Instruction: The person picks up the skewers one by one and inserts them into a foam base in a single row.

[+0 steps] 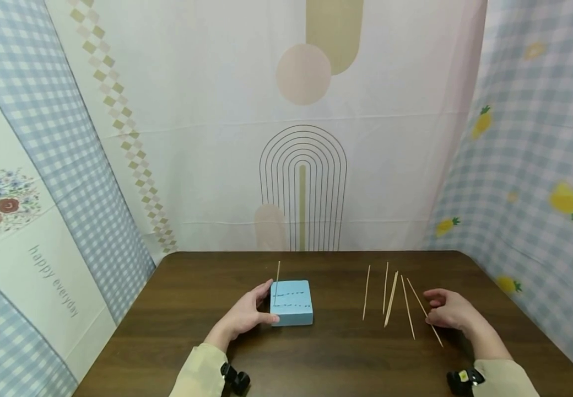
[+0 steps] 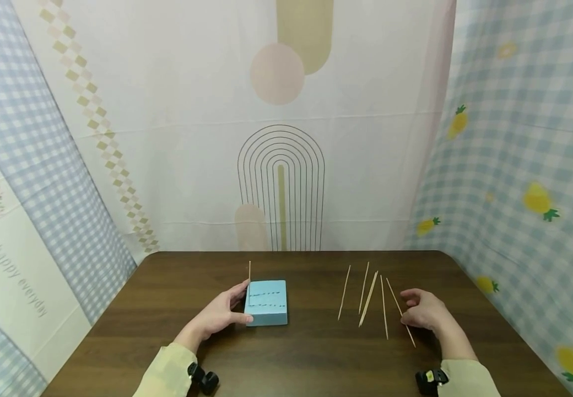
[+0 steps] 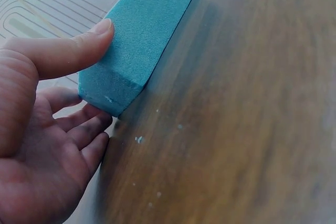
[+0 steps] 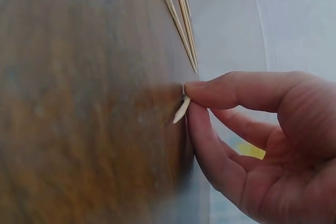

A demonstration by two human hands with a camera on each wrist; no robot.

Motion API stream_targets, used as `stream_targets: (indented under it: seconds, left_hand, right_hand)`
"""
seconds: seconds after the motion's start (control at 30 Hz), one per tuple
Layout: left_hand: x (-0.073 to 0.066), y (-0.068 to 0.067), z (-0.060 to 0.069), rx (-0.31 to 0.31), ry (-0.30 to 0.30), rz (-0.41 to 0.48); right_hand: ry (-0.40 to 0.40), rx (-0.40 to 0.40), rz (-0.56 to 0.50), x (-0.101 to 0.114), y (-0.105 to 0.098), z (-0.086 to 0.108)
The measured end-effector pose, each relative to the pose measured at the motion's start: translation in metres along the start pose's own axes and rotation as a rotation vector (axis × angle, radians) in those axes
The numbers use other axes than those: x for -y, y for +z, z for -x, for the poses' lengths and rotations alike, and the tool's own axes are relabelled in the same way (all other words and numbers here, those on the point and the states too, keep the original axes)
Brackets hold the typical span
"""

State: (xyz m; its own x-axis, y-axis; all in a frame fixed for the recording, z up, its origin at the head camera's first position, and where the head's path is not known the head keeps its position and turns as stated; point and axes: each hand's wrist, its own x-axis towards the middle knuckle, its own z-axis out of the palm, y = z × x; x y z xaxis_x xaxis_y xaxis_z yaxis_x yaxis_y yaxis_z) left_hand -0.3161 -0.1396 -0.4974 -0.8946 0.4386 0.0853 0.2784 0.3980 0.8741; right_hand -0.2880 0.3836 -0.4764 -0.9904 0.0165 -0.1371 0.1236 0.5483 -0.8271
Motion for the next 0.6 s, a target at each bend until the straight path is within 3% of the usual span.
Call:
stream_targets:
  seconds: [0.33, 0.6]
  left_hand:
    - [0.0, 0.001, 0.0, 0.005, 0.002, 0.01]
    - [0.001, -0.001, 0.001, 0.001, -0.003, 0.009]
  right_hand:
    - [-0.014, 0.068, -0.024, -0.006, -0.009, 0.0]
    - [-0.044, 0.093, -0.128, 0.003, -0.005, -0.002]
